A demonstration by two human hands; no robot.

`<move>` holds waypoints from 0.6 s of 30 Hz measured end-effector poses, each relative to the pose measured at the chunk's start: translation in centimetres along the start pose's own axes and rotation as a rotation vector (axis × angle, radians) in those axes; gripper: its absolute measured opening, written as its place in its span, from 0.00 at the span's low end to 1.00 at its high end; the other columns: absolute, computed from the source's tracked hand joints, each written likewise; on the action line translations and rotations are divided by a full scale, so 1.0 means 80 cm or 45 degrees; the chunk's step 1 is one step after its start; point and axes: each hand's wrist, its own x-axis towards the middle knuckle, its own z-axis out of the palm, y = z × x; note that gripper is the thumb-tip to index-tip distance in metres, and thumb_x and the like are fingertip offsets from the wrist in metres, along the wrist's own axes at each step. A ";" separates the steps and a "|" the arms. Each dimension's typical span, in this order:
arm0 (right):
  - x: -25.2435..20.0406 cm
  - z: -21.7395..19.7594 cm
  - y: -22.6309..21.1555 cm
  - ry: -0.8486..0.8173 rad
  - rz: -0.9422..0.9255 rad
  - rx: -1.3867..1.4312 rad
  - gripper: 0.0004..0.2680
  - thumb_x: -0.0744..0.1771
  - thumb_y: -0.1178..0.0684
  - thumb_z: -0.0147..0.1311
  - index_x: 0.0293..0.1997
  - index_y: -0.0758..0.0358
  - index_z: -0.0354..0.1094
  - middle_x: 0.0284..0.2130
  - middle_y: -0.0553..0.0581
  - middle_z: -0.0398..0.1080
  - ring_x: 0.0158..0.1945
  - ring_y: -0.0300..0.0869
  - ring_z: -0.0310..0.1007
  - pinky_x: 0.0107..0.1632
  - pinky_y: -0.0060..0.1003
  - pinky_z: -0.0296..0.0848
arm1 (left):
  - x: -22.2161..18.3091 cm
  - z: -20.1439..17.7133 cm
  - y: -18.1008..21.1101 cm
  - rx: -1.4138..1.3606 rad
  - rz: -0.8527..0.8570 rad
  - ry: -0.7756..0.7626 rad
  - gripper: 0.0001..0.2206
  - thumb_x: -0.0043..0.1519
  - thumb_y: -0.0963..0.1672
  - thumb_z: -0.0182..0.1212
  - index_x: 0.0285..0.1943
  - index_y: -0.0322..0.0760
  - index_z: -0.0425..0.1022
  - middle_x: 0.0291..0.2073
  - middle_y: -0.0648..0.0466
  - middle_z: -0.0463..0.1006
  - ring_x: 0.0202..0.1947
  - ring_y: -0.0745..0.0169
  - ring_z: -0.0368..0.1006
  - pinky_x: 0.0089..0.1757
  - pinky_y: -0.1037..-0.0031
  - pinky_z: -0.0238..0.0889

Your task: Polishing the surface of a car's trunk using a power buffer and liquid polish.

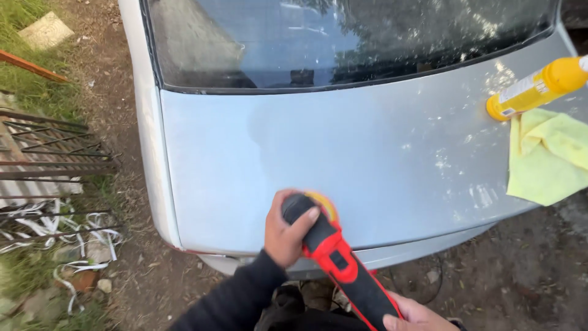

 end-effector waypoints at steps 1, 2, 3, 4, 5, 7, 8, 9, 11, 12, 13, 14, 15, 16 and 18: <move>0.000 -0.004 0.003 -0.070 0.043 -0.023 0.33 0.66 0.43 0.59 0.76 0.67 0.41 0.69 0.49 0.61 0.72 0.34 0.59 0.72 0.32 0.54 | -0.019 -0.001 -0.001 -0.084 -0.029 0.043 0.19 0.57 0.43 0.65 0.55 0.30 0.67 0.41 0.49 0.81 0.42 0.63 0.77 0.47 0.71 0.73; 0.006 0.007 -0.008 -0.070 0.026 -0.016 0.33 0.66 0.43 0.59 0.76 0.67 0.41 0.69 0.49 0.61 0.72 0.34 0.59 0.72 0.32 0.54 | -0.016 -0.007 0.002 -0.073 -0.026 0.030 0.19 0.57 0.43 0.65 0.55 0.30 0.67 0.41 0.49 0.81 0.42 0.63 0.77 0.47 0.71 0.73; 0.012 0.019 -0.020 -0.096 0.070 -0.025 0.33 0.67 0.44 0.60 0.77 0.66 0.41 0.68 0.53 0.60 0.70 0.37 0.59 0.70 0.34 0.55 | -0.013 -0.013 0.005 -0.121 -0.049 0.063 0.19 0.57 0.42 0.65 0.55 0.30 0.66 0.41 0.48 0.81 0.43 0.63 0.78 0.47 0.71 0.73; 0.013 0.033 -0.028 -0.118 0.124 -0.028 0.34 0.67 0.45 0.60 0.78 0.66 0.40 0.67 0.56 0.59 0.67 0.40 0.59 0.69 0.36 0.56 | -0.015 -0.018 0.007 -0.174 -0.086 0.100 0.19 0.57 0.42 0.64 0.55 0.29 0.66 0.42 0.48 0.82 0.43 0.62 0.78 0.47 0.71 0.73; 0.024 0.040 -0.027 -0.113 0.118 -0.014 0.34 0.67 0.45 0.60 0.78 0.66 0.40 0.67 0.56 0.59 0.67 0.40 0.59 0.69 0.36 0.56 | -0.006 -0.027 0.008 -0.167 -0.095 0.088 0.19 0.57 0.42 0.64 0.55 0.29 0.66 0.42 0.48 0.82 0.43 0.62 0.78 0.47 0.71 0.73; 0.049 0.051 -0.029 -0.007 0.026 0.013 0.33 0.65 0.43 0.60 0.76 0.62 0.42 0.65 0.51 0.64 0.66 0.32 0.65 0.68 0.31 0.63 | 0.018 -0.046 0.009 -0.087 -0.086 0.078 0.19 0.56 0.43 0.65 0.54 0.30 0.66 0.41 0.49 0.82 0.43 0.64 0.77 0.47 0.71 0.73; 0.059 0.063 -0.042 -0.002 0.023 0.017 0.33 0.65 0.43 0.60 0.76 0.62 0.42 0.65 0.51 0.64 0.66 0.32 0.65 0.68 0.31 0.63 | 0.042 -0.056 0.011 -0.087 -0.089 0.071 0.19 0.56 0.43 0.65 0.54 0.30 0.66 0.41 0.49 0.82 0.43 0.64 0.77 0.47 0.71 0.73; 0.069 0.075 -0.055 0.074 0.041 -0.039 0.30 0.66 0.41 0.58 0.74 0.60 0.46 0.50 0.55 0.69 0.49 0.34 0.68 0.51 0.30 0.67 | 0.067 -0.067 0.013 0.019 -0.012 0.009 0.19 0.57 0.44 0.65 0.54 0.30 0.68 0.41 0.49 0.81 0.43 0.64 0.76 0.47 0.72 0.72; 0.091 0.105 -0.093 0.155 0.065 -0.092 0.28 0.67 0.39 0.55 0.73 0.58 0.49 0.36 0.59 0.73 0.32 0.35 0.71 0.35 0.29 0.71 | 0.115 -0.086 0.014 0.119 0.061 -0.055 0.19 0.57 0.45 0.65 0.53 0.30 0.70 0.40 0.50 0.79 0.42 0.65 0.75 0.46 0.72 0.72; 0.104 0.123 -0.119 0.222 0.050 -0.019 0.25 0.66 0.39 0.53 0.70 0.56 0.52 0.31 0.57 0.72 0.25 0.35 0.66 0.26 0.28 0.65 | 0.142 -0.094 0.016 0.111 0.095 -0.111 0.17 0.58 0.45 0.65 0.52 0.29 0.71 0.40 0.50 0.79 0.42 0.65 0.75 0.46 0.72 0.72; 0.117 0.140 -0.144 0.288 0.033 0.053 0.22 0.66 0.40 0.51 0.66 0.54 0.55 0.27 0.56 0.72 0.18 0.34 0.62 0.18 0.27 0.59 | 0.169 -0.101 0.018 0.102 0.130 -0.167 0.16 0.59 0.45 0.64 0.51 0.29 0.71 0.40 0.49 0.79 0.41 0.64 0.75 0.47 0.72 0.72; 0.132 0.139 -0.153 0.293 0.034 0.056 0.22 0.66 0.40 0.51 0.66 0.54 0.55 0.27 0.56 0.72 0.18 0.34 0.62 0.18 0.27 0.59 | 0.192 -0.102 0.023 0.100 0.126 -0.170 0.16 0.59 0.45 0.64 0.51 0.29 0.71 0.40 0.49 0.79 0.41 0.64 0.75 0.47 0.72 0.72; 0.147 0.137 -0.160 0.328 -0.010 0.098 0.21 0.67 0.40 0.50 0.64 0.58 0.56 0.28 0.56 0.71 0.18 0.34 0.62 0.18 0.27 0.59 | 0.215 -0.104 0.028 0.006 0.105 -0.252 0.16 0.60 0.45 0.63 0.51 0.29 0.70 0.40 0.46 0.81 0.42 0.61 0.77 0.48 0.71 0.73; 0.164 0.134 -0.171 0.359 -0.060 0.133 0.20 0.68 0.41 0.49 0.62 0.62 0.57 0.29 0.57 0.71 0.18 0.35 0.62 0.17 0.28 0.59 | 0.240 -0.105 0.036 -0.086 0.092 -0.331 0.15 0.61 0.44 0.62 0.51 0.29 0.68 0.41 0.44 0.83 0.42 0.58 0.79 0.49 0.69 0.74; 0.189 0.124 -0.188 0.355 -0.132 0.123 0.19 0.69 0.40 0.48 0.60 0.64 0.57 0.29 0.58 0.71 0.19 0.34 0.61 0.17 0.27 0.59 | 0.281 -0.105 0.041 -0.133 0.094 -0.361 0.15 0.61 0.43 0.62 0.51 0.28 0.68 0.41 0.43 0.82 0.42 0.57 0.79 0.48 0.68 0.74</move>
